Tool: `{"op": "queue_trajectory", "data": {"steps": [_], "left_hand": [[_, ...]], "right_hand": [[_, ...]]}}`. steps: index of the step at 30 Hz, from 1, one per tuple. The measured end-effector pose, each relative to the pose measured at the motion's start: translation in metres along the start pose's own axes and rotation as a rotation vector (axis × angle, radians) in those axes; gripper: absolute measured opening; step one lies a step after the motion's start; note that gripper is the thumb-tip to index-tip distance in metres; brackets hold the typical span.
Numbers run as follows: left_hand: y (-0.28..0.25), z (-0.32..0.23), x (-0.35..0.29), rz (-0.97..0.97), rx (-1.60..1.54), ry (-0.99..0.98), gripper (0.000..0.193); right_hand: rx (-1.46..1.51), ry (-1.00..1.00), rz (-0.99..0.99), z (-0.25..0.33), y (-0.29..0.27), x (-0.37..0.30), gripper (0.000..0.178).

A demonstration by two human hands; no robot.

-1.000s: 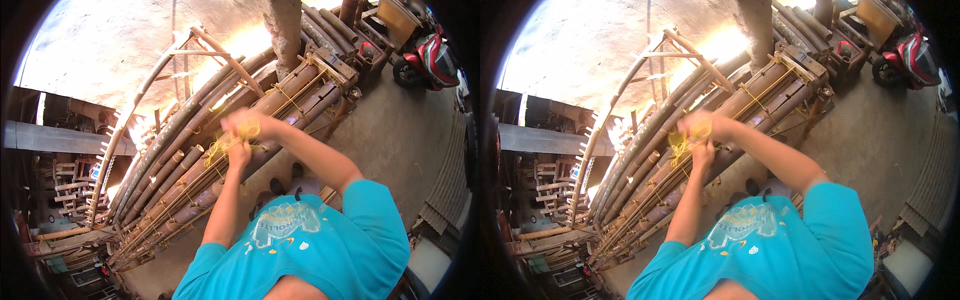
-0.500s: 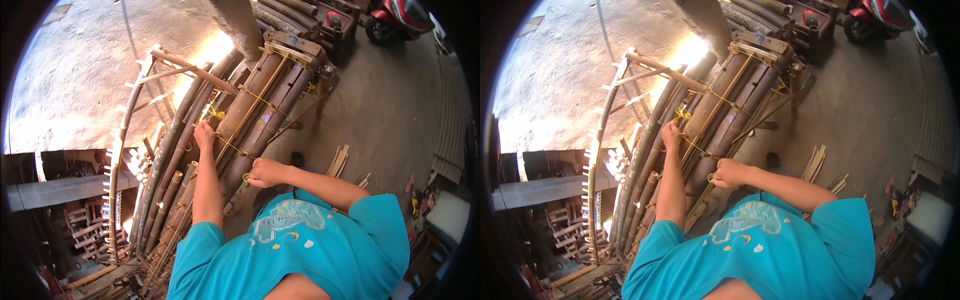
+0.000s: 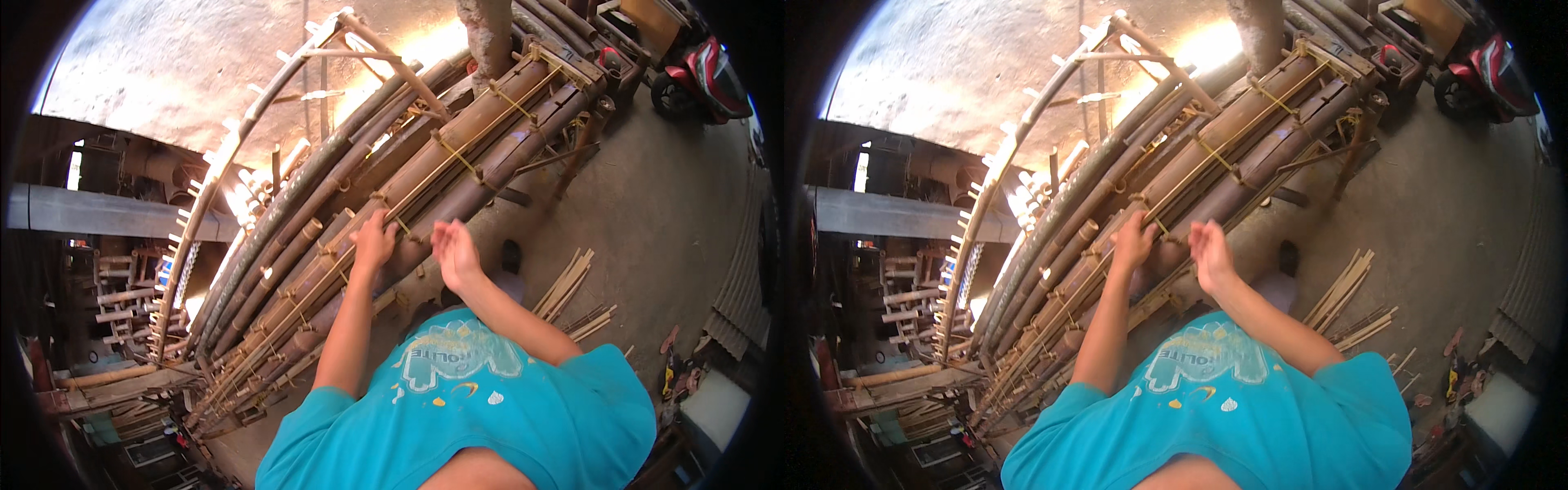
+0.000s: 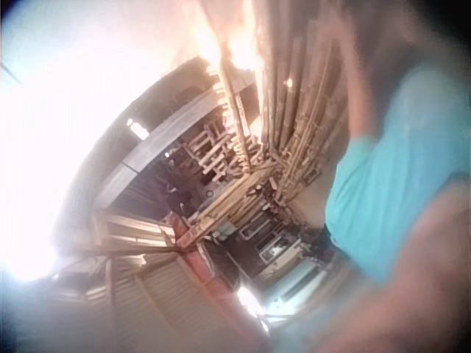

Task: The person picks up thin bamboo sticks and ties them to a horizontal bamboo rack using yellow string. They repeatedly wrap and knot the string to secure the sticks in place.

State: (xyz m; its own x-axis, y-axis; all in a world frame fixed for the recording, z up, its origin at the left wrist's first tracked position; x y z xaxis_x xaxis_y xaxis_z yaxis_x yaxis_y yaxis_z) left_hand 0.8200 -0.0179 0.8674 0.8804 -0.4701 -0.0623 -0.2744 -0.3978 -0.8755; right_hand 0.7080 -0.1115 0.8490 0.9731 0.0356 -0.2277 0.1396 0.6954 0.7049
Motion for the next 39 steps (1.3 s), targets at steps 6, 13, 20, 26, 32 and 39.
{"op": "queue_trajectory", "data": {"steps": [6, 13, 20, 26, 32, 39], "left_hand": [[0.005, 0.014, -0.003, -0.294, 0.116, 0.002, 0.015], [0.004, 0.02, 0.012, -0.246, -0.367, 0.103, 0.025], [0.007, 0.018, 0.006, -0.206, -0.214, -0.015, 0.028], [-0.056, -0.018, 0.08, -0.27, -0.828, -0.047, 0.025], [0.013, 0.077, 0.159, -0.132, 0.042, -0.058, 0.036], [-0.001, -0.145, 0.183, -0.038, 0.198, 0.508, 0.032]], "right_hand": [[-1.069, -0.444, 0.274, 0.048, 0.124, 0.066, 0.02], [-1.317, -0.079, 0.15, 0.071, 0.062, 0.157, 0.037], [-1.536, -0.036, 0.501, 0.033, 0.015, -0.014, 0.042], [-1.295, -0.152, 0.284, 0.007, -0.001, -0.007, 0.043], [-1.285, -0.584, 0.189, -0.003, -0.008, -0.026, 0.041], [-1.048, -0.509, 0.109, -0.017, -0.022, -0.014, 0.041]]}}
Point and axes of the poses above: each hand's wrist, its own x-axis towards the middle knuckle, its own y-axis out of the palm, z = x × y, the point moved 6 cm from there along x, towards the middle knuckle, and after that the axes turned 2 degrees about y, right-handed, at the moved point
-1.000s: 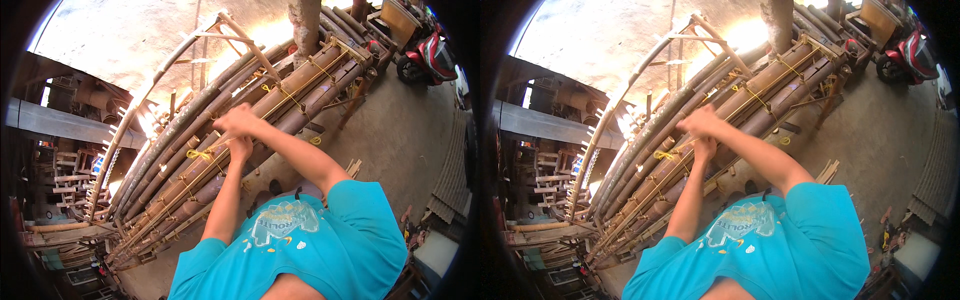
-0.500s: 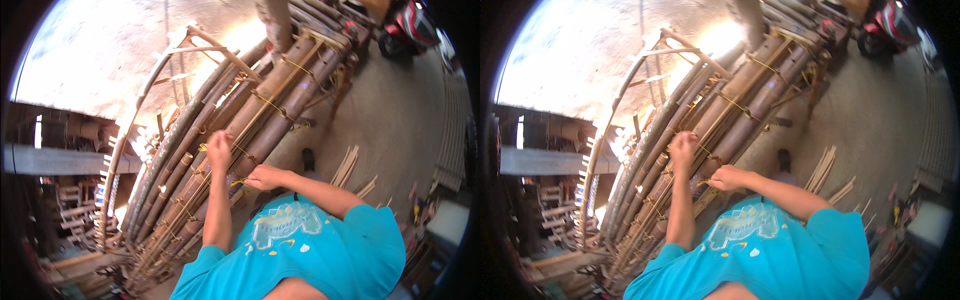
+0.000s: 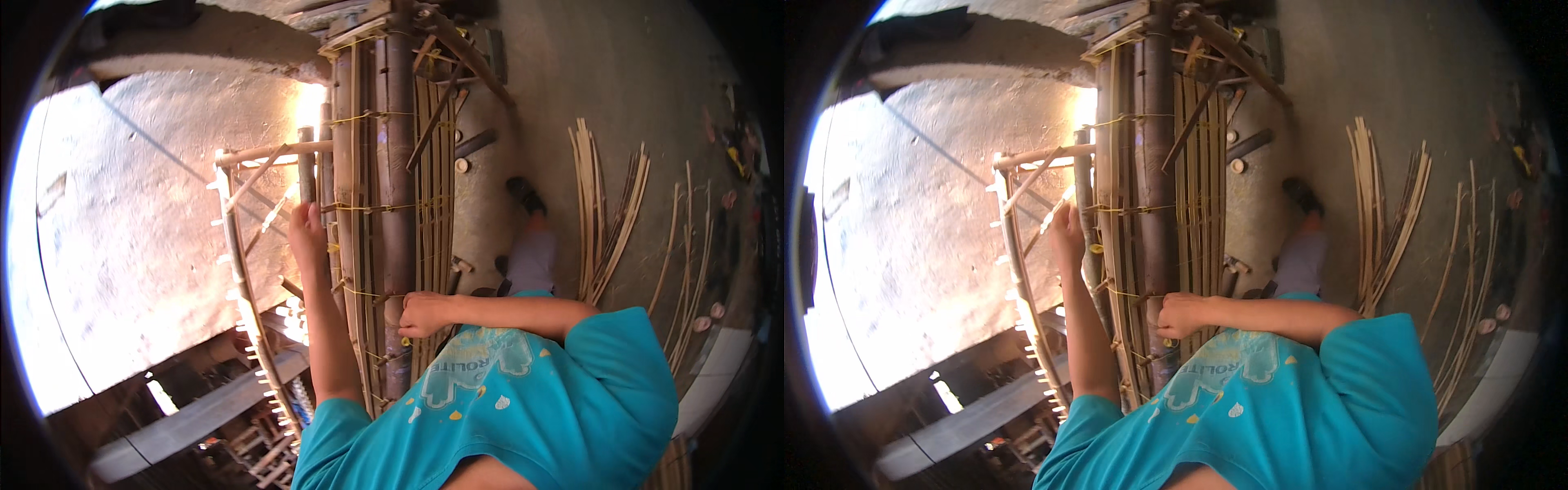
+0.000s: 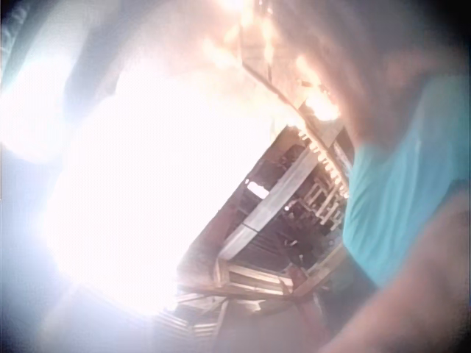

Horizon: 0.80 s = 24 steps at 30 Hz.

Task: The person picks up thin bamboo sticks and ties them to a horizontal bamboo rack using yellow string. They repeatedly wrap and knot the string to secure the sticks in place.

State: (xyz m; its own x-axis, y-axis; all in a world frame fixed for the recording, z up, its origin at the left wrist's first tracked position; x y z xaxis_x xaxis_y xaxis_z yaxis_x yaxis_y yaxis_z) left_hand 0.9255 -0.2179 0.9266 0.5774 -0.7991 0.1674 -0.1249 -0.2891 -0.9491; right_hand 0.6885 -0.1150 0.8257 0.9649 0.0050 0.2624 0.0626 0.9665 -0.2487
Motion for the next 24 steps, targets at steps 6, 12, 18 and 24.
{"op": "queue_trajectory", "data": {"steps": [6, 12, 18, 24], "left_hand": [[0.092, -0.093, 0.058, 0.352, -0.013, 0.067, 0.036], [0.123, -0.076, 0.073, 0.478, -0.43, -0.153, 0.023], [0.126, -0.043, 0.086, 0.534, -0.315, -0.182, 0.022], [0.115, -0.099, 0.096, 0.323, -0.386, -0.111, 0.018]], "right_hand": [[0.146, -0.069, 0.039, -0.001, -0.024, -0.011, 0.038], [0.337, 0.062, 0.048, -0.018, -0.054, -0.014, 0.036], [0.418, 0.353, -0.585, -0.128, -0.16, -0.045, 0.027], [0.457, 0.408, -0.793, -0.114, -0.276, -0.011, 0.02]]}}
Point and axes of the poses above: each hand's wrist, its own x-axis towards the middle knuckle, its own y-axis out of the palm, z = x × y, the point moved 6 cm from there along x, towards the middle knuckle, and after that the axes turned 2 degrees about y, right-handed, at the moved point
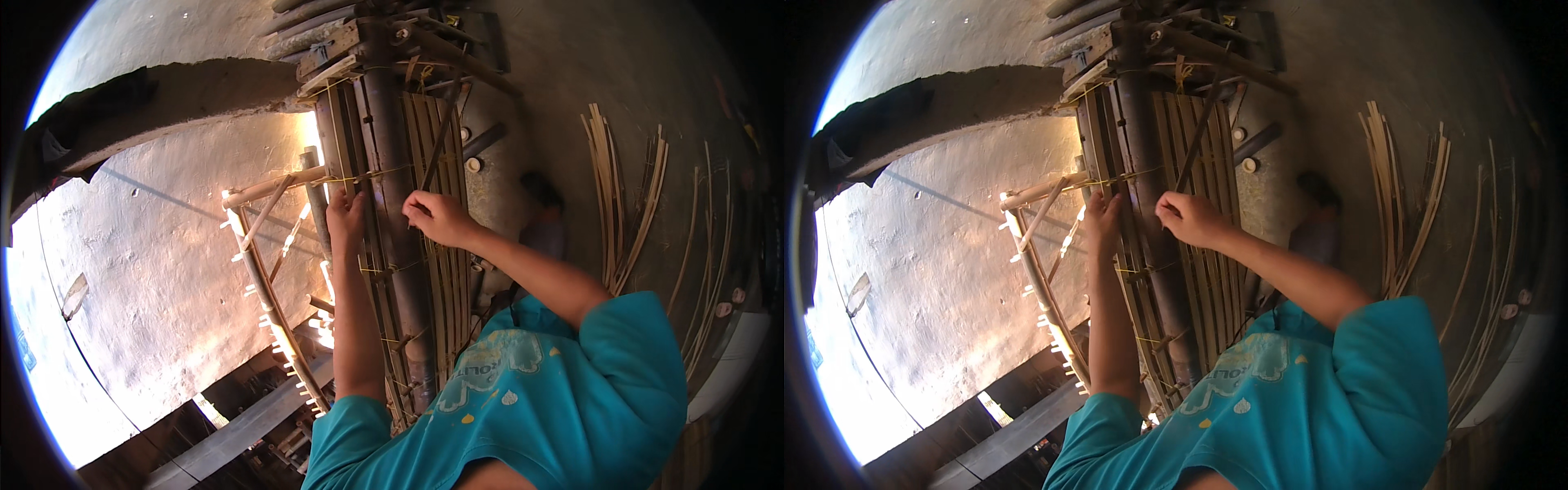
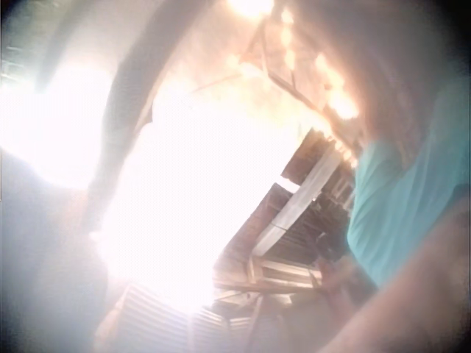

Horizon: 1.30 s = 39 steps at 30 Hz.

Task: The person picks up thin bamboo sticks and ties them to a horizontal bamboo rack using yellow string. They repeatedly wrap and knot the string to secure the sticks in place.

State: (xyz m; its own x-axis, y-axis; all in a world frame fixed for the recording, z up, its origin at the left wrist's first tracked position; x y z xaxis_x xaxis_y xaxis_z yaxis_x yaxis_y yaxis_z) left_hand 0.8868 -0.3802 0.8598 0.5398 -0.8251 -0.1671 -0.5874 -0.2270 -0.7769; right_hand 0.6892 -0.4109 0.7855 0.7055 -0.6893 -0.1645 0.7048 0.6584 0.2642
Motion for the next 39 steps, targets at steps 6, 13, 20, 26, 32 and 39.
{"op": "queue_trajectory", "data": {"steps": [6, 13, 20, 26, 32, 39], "left_hand": [[0.003, -0.018, 0.007, -0.029, 0.134, 0.048, 0.017], [0.003, -0.034, 0.003, 0.009, 0.016, -0.077, 0.016], [0.004, -0.02, 0.004, -0.102, 0.046, 0.033, 0.014], [0.002, -0.021, 0.004, -0.09, 0.136, -0.086, 0.014], [0.004, -0.012, 0.003, -0.12, 0.089, -0.08, 0.016], [-0.001, -0.016, 0.004, -0.239, 0.092, 0.034, 0.026]], "right_hand": [[0.383, -0.034, -0.015, 0.014, 0.054, 0.017, 0.026], [0.473, 0.208, -0.141, -0.029, -0.019, 0.029, 0.02], [0.475, 0.016, -0.029, 0.07, -0.016, 0.07, 0.027], [0.522, 0.514, 0.24, 0.075, 0.005, 0.138, 0.057], [0.545, 0.694, 0.291, 0.075, 0.024, 0.158, 0.053], [0.524, 0.712, 0.166, 0.075, 0.032, 0.158, 0.057]]}}
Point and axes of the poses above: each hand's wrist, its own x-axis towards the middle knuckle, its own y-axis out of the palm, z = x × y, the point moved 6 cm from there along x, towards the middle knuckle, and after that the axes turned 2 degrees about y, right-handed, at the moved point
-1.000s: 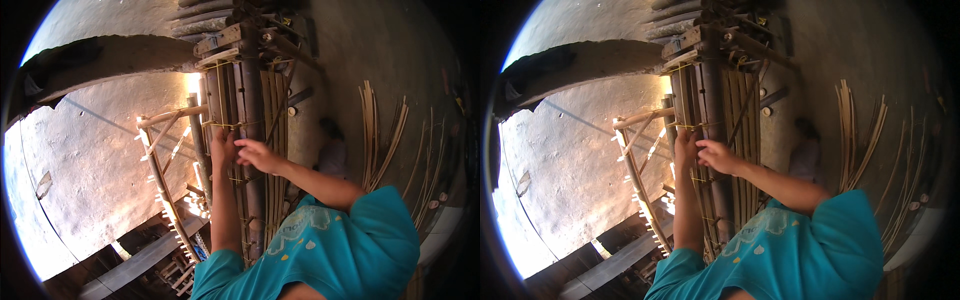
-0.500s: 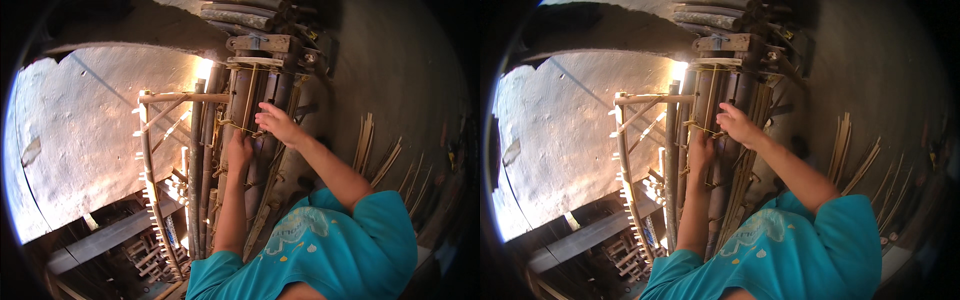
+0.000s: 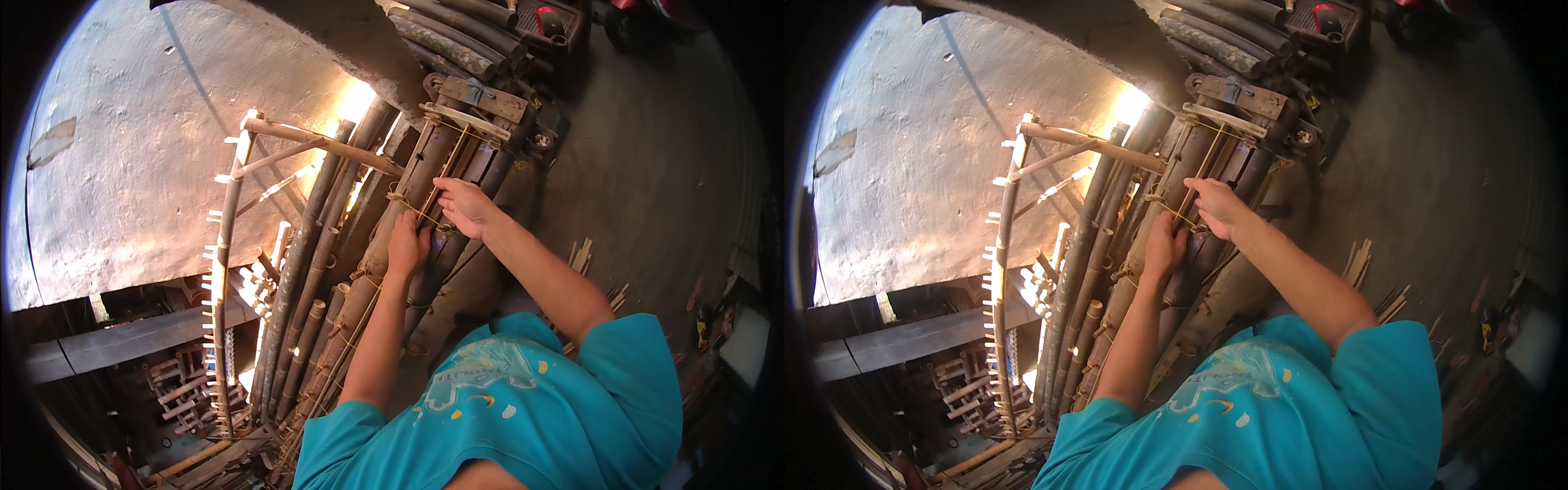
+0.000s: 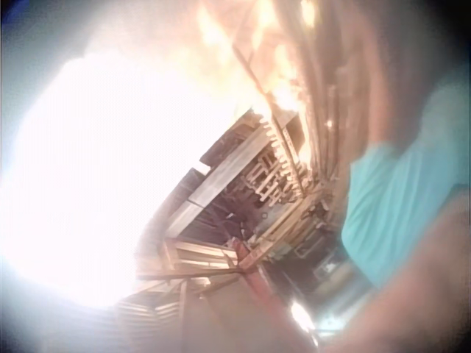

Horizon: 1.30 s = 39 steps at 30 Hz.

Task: The person picks up thin bamboo sticks and ties them to a horizontal bamboo rack using yellow string. They repeatedly wrap and knot the string to secure the sticks in place.

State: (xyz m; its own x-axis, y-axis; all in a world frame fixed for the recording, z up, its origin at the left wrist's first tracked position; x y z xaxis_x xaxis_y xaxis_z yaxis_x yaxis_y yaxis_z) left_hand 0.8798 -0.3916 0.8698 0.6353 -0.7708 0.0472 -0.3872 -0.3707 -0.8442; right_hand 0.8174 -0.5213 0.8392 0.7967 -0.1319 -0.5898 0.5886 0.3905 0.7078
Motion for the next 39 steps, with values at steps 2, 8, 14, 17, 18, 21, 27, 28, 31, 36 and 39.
{"op": "queue_trajectory", "data": {"steps": [2, 8, 14, 17, 18, 21, 27, 28, 31, 36, 39], "left_hand": [[0.006, 0.007, -0.001, 0.018, -0.021, -0.049, 0.023], [0.007, 0.009, -0.004, 0.003, 0.022, -0.123, 0.024], [-0.003, 0.015, -0.013, 0.129, 0.086, -0.311, 0.026], [-0.007, 0.028, -0.024, 0.171, 0.152, -0.32, 0.027], [-0.008, 0.028, -0.027, 0.174, 0.191, -0.304, 0.028], [-0.005, 0.028, -0.034, 0.14, 0.242, -0.306, 0.027], [-0.01, 0.013, -0.034, -0.018, 0.171, -0.247, 0.027], [-0.01, 0.009, -0.033, -0.07, 0.159, -0.185, 0.027], [-0.004, 0.004, -0.018, -0.067, 0.155, -0.201, 0.024], [0.008, 0.011, -0.007, -0.008, 0.213, -0.23, 0.021], [0.005, 0.011, -0.008, 0.006, 0.195, -0.242, 0.022]], "right_hand": [[-0.036, -0.04, -0.016, -0.002, 0.003, -0.005, 0.053], [-1.269, -0.486, -0.052, 0.032, 0.006, -0.029, 0.041], [-2.124, -1.442, 0.212, 0.044, 0.051, -0.037, 0.025], [-2.364, -1.063, 0.481, 0.031, 0.044, 0.01, 0.016], [-2.401, -1.12, 0.486, 0.03, 0.046, 0.015, 0.009], [-2.484, -1.007, 0.581, 0.025, 0.04, 0.024, 0.018], [-2.429, -0.873, 0.713, 0.033, 0.055, 0.022, 0.023], [-2.359, -0.922, 0.754, 0.032, 0.055, 0.023, 0.025], [-2.307, -0.982, 0.791, 0.022, 0.054, 0.024, 0.03], [-2.32, -0.986, 0.779, 0.017, 0.056, 0.023, 0.031], [-2.335, -1.05, 0.744, 0.013, 0.054, 0.023, 0.03]]}}
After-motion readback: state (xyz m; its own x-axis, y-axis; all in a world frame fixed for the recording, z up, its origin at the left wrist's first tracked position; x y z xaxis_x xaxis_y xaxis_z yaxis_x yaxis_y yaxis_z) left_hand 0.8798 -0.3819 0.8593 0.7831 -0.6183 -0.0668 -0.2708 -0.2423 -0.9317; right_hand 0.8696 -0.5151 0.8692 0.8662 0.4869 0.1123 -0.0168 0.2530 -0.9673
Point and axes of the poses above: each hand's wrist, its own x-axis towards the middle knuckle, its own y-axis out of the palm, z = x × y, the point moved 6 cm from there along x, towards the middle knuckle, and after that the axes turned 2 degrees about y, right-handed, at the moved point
